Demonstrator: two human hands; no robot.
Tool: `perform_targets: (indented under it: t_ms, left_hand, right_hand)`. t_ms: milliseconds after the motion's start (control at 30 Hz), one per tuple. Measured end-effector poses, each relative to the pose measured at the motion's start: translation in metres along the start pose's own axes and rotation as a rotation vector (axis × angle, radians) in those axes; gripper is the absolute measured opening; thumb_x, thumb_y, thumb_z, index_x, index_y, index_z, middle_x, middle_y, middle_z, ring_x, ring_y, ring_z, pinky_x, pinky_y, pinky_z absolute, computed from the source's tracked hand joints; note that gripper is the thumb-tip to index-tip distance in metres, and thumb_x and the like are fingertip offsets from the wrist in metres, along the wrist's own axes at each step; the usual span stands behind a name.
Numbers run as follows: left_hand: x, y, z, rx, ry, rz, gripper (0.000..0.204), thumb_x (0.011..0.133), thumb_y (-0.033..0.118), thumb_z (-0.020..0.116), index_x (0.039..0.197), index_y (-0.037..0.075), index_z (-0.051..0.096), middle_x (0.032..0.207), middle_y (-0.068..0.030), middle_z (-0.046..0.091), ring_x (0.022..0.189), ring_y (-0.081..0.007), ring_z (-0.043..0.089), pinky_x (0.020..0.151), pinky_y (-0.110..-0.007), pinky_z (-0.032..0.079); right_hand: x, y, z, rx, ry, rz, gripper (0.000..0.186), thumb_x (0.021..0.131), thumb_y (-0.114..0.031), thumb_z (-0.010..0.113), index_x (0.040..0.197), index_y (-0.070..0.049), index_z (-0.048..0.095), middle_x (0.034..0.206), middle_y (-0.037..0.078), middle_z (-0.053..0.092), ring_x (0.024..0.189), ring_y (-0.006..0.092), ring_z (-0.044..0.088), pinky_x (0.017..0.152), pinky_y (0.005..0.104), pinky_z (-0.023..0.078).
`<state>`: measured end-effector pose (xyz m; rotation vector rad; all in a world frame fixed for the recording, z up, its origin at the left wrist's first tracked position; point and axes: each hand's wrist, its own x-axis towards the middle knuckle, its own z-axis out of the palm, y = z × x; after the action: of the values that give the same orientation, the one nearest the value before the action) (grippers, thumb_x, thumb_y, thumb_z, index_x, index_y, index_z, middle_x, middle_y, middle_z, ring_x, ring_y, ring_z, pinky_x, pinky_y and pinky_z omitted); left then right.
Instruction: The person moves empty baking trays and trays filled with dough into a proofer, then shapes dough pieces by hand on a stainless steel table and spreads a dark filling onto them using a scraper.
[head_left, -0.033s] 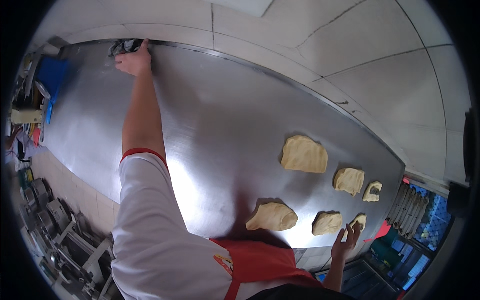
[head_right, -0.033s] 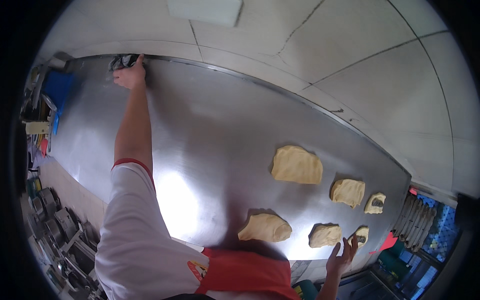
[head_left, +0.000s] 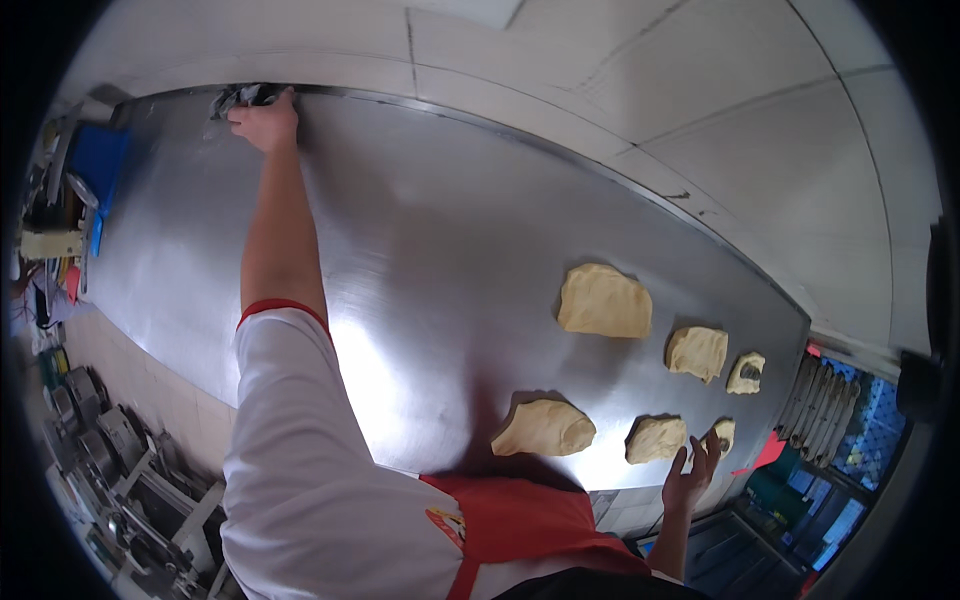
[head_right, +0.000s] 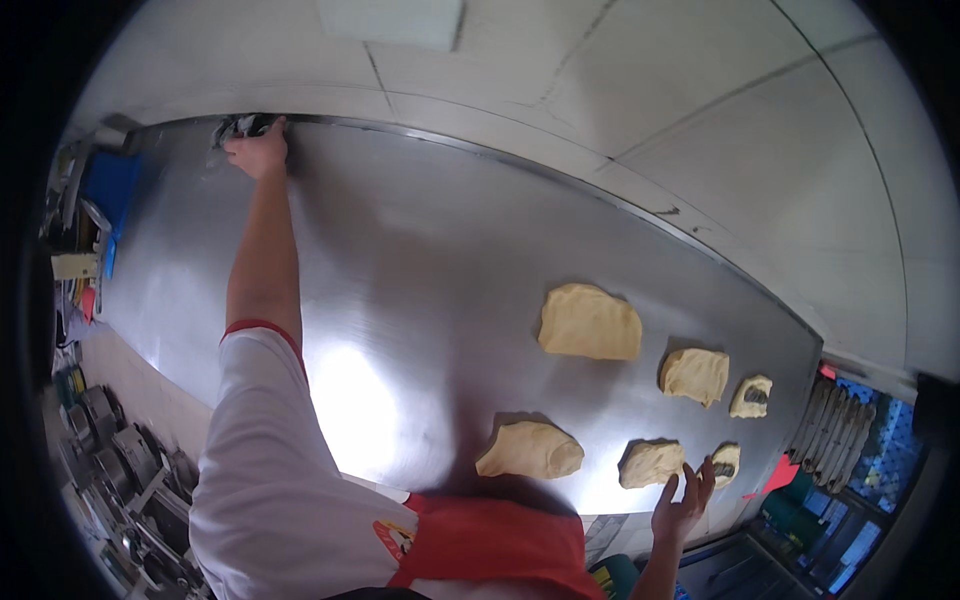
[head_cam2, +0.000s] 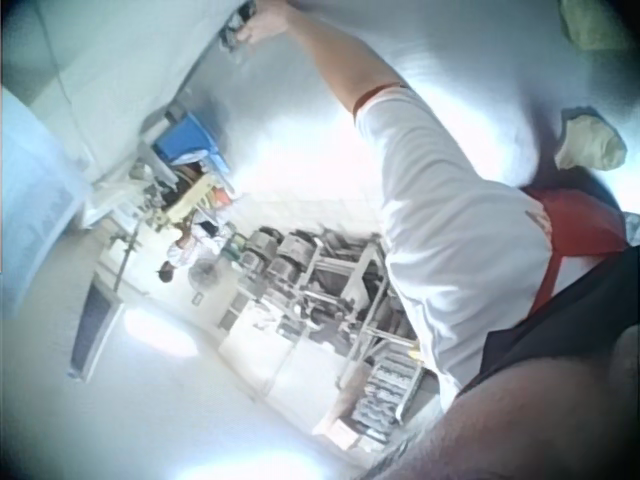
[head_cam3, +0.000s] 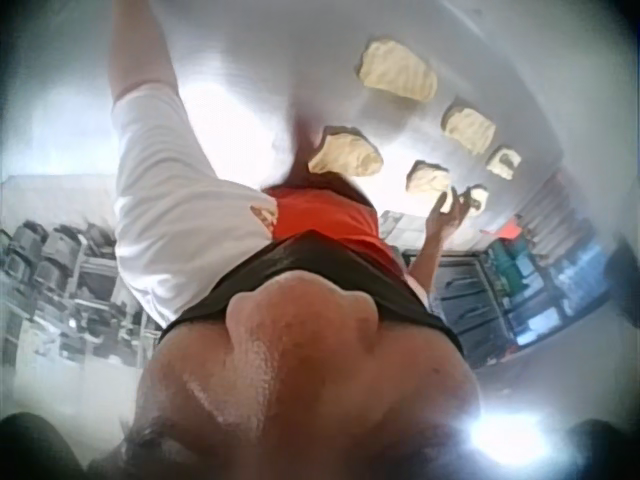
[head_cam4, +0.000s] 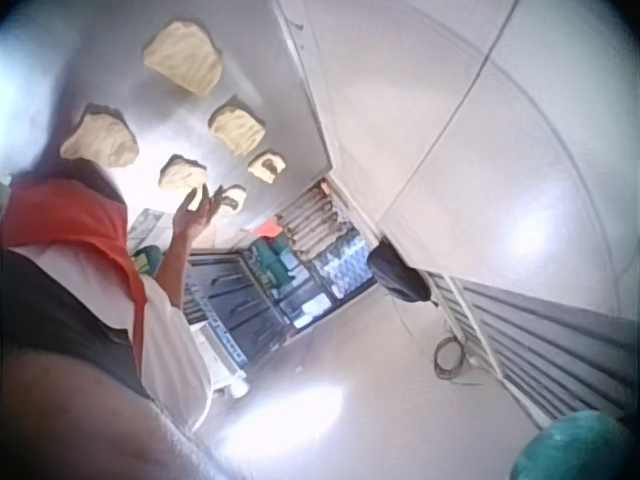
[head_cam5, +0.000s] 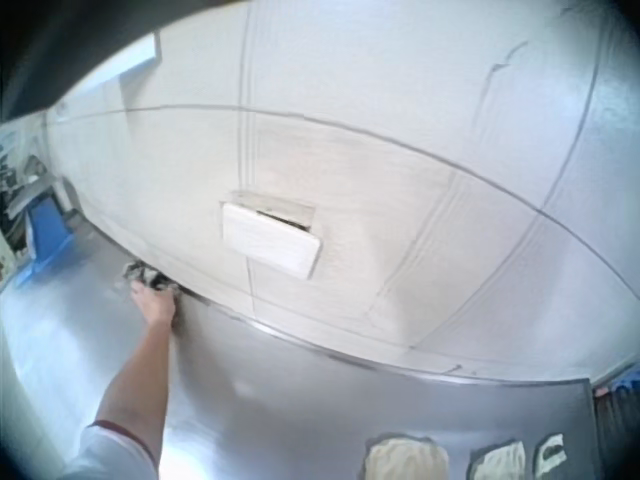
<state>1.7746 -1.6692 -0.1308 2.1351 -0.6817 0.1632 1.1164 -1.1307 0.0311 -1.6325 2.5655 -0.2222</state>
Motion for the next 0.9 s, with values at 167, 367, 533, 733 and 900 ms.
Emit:
perform_targets:
  t_ms: [167, 367, 533, 733, 900]
  left_hand:
    - [-0.042, -0.013, -0.026, 0.089, -0.304, 0.381, 0.078, 0.067, 0.038, 0.091, 0.125, -0.005, 0.06, 0.119, -0.0228, 0.067, 0.108, -0.037, 0.065, 0.097, -0.044, 0.051]
    - [-0.284, 0.07, -0.185, -0.74, -1.123, 0.039, 0.044, 0.093, 0.02, 0.071, 0.128, -0.005, 0.063, 0.114, -0.0116, 0.068, 0.105, -0.0187, 0.064, 0.092, -0.033, 0.05]
    - [-0.523, 0.182, -0.372, -1.603, -1.754, -0.426, 0.076, 0.105, 0.047, 0.041, 0.159, -0.002, 0.019, 0.166, -0.0172, 0.021, 0.152, -0.0288, 0.024, 0.124, -0.04, 0.017]
    - [-0.591, 0.257, -0.435, -1.41, -1.563, 0.329, 0.087, 0.104, 0.064, 0.012, 0.16, -0.003, 0.009, 0.169, -0.0154, 0.011, 0.156, -0.0286, 0.01, 0.124, -0.037, 0.009]
    - [-0.677, 0.281, -0.473, -1.207, -1.537, 0.241, 0.09, 0.103, 0.067, 0.012, 0.16, -0.003, 0.013, 0.169, -0.0141, 0.014, 0.155, -0.0275, 0.014, 0.124, -0.038, 0.011]
  right_hand:
    - [0.008, -0.005, 0.0, 0.106, 0.024, 0.052, 0.024, 0.09, -0.005, 0.066, 0.113, -0.002, 0.07, 0.144, 0.021, 0.053, 0.133, 0.0381, 0.052, 0.108, 0.0445, 0.044]
    - [0.066, -0.076, -0.007, 0.718, 0.115, -0.231, 0.035, 0.09, -0.01, 0.071, 0.124, -0.006, 0.066, 0.146, 0.021, 0.049, 0.135, 0.036, 0.049, 0.11, 0.0461, 0.041]
    - [0.072, -0.107, -0.018, 1.192, 0.013, -0.411, 0.072, 0.1, -0.03, 0.059, 0.156, 0.001, 0.026, 0.166, 0.025, 0.013, 0.153, 0.0405, 0.02, 0.12, 0.0451, 0.027]
    - [0.033, -0.012, -0.085, 1.334, 0.165, -0.843, 0.085, 0.102, -0.035, 0.055, 0.158, 0.008, 0.007, 0.166, 0.028, 0.008, 0.155, 0.0382, 0.012, 0.123, 0.0432, 0.018]
    - [0.041, 0.091, -0.102, 1.378, -0.012, -0.62, 0.09, 0.105, -0.053, 0.039, 0.157, 0.009, -0.002, 0.167, 0.025, 0.005, 0.155, 0.0379, 0.007, 0.124, 0.043, 0.011]
